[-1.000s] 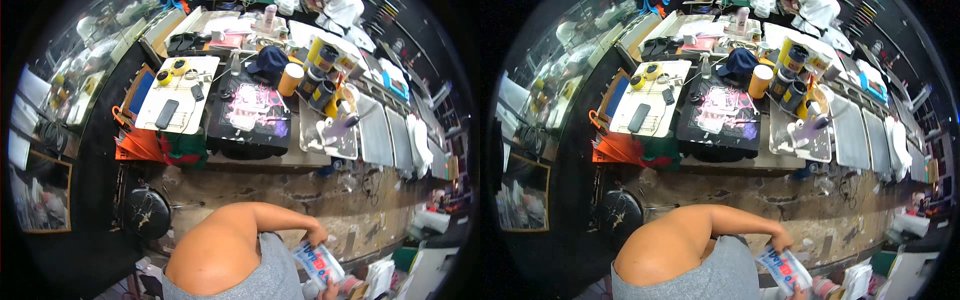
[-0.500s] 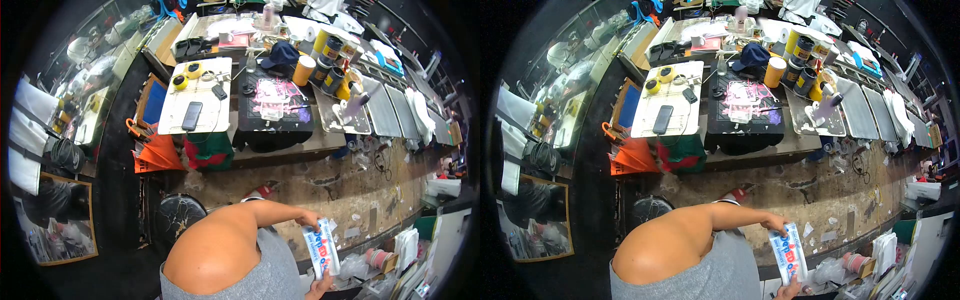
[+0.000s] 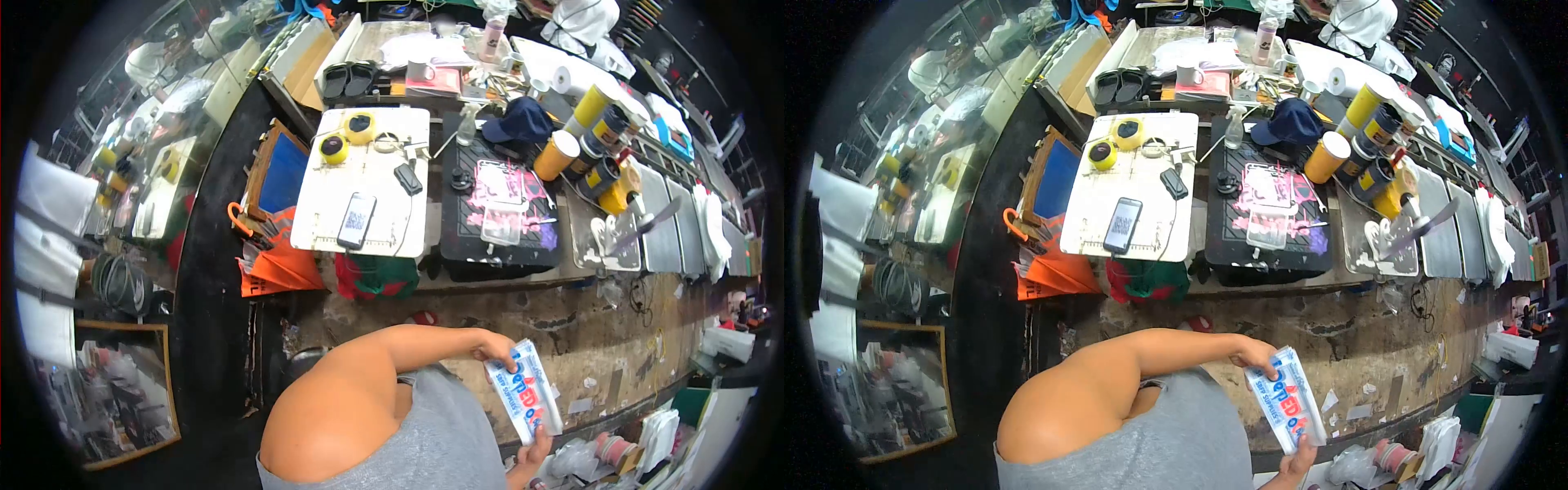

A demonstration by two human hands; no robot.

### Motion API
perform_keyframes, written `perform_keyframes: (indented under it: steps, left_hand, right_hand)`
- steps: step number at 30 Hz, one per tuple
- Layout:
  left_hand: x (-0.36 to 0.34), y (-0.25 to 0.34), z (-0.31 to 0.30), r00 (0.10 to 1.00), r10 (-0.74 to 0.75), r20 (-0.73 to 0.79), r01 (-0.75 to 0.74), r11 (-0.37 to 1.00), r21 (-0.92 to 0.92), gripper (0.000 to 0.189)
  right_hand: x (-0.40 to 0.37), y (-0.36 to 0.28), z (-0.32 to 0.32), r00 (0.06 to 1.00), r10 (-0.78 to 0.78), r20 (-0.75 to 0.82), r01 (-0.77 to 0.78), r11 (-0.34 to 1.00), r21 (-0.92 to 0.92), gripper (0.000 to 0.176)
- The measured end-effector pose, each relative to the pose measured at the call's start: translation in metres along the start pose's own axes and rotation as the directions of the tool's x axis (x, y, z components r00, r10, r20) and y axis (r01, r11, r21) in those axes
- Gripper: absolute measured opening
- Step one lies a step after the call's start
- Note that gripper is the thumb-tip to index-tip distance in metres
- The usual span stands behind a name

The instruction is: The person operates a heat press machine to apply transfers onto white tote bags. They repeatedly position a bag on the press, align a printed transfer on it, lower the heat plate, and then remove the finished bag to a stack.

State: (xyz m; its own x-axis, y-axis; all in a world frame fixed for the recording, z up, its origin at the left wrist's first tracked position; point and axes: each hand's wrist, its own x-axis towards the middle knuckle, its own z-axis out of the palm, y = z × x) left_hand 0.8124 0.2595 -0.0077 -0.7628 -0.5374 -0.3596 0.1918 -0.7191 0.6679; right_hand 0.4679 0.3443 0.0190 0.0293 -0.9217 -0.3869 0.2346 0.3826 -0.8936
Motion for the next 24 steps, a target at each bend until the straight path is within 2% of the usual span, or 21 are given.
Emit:
perform_keyframes:
  steps: [2,4,7,11,15,18,20,21,23,24]
  left_hand:
    - [-0.025,0.016,-0.022,1.0,0.014,-0.026,-0.015,1.0,-0.009,0.039]
    - [-0.037,0.022,-0.047,0.998,0.018,-0.054,-0.019,1.0,-0.023,0.039]
    - [-0.045,0.027,-0.078,0.999,0.023,-0.024,-0.024,0.998,-0.065,0.039]
    - [-0.048,0.041,-0.103,0.999,0.021,0.05,-0.017,0.997,-0.071,0.038]
    - [-0.046,0.059,-0.115,0.993,-0.019,0.119,0.029,0.996,-0.083,0.039]
    - [-0.036,0.061,-0.122,0.983,0.012,0.183,0.014,0.99,-0.142,0.041]
    - [-0.029,0.066,-0.124,0.978,-0.006,0.208,0.045,0.982,-0.182,0.042]
    - [-0.026,0.068,-0.124,0.973,-0.021,0.231,0.072,0.974,-0.216,0.044]
    - [-0.016,0.068,-0.124,0.97,-0.009,0.242,0.059,0.978,-0.201,0.044]
    - [-0.012,0.068,-0.125,0.967,0.002,0.255,0.045,0.983,-0.179,0.044]
  right_hand:
    - [0.008,-0.02,0.056,0.995,0.03,0.092,-0.031,0.999,0.019,0.057]
    - [0.019,-0.024,0.081,0.995,0.071,0.07,-0.073,0.997,0.019,0.061]
    - [0.03,-0.03,0.116,0.986,0.109,0.128,-0.116,0.992,0.044,0.066]
    - [0.029,-0.031,0.152,0.986,0.137,0.098,-0.14,0.99,0.032,0.071]
    - [0.033,-0.025,0.159,0.99,0.14,0.012,-0.139,0.99,-0.019,0.064]
    - [0.036,-0.028,0.154,0.987,0.151,-0.049,-0.15,0.988,0.03,0.063]
    - [0.038,-0.036,0.149,0.965,0.261,-0.029,-0.261,0.965,-0.014,0.062]
    - [0.036,-0.049,0.168,0.963,0.267,-0.032,-0.268,0.963,-0.016,0.062]
    - [0.033,-0.079,0.217,0.915,0.323,-0.243,-0.363,0.92,-0.145,0.06]
    - [0.038,-0.073,0.211,0.913,0.327,-0.244,-0.368,0.918,-0.146,0.06]
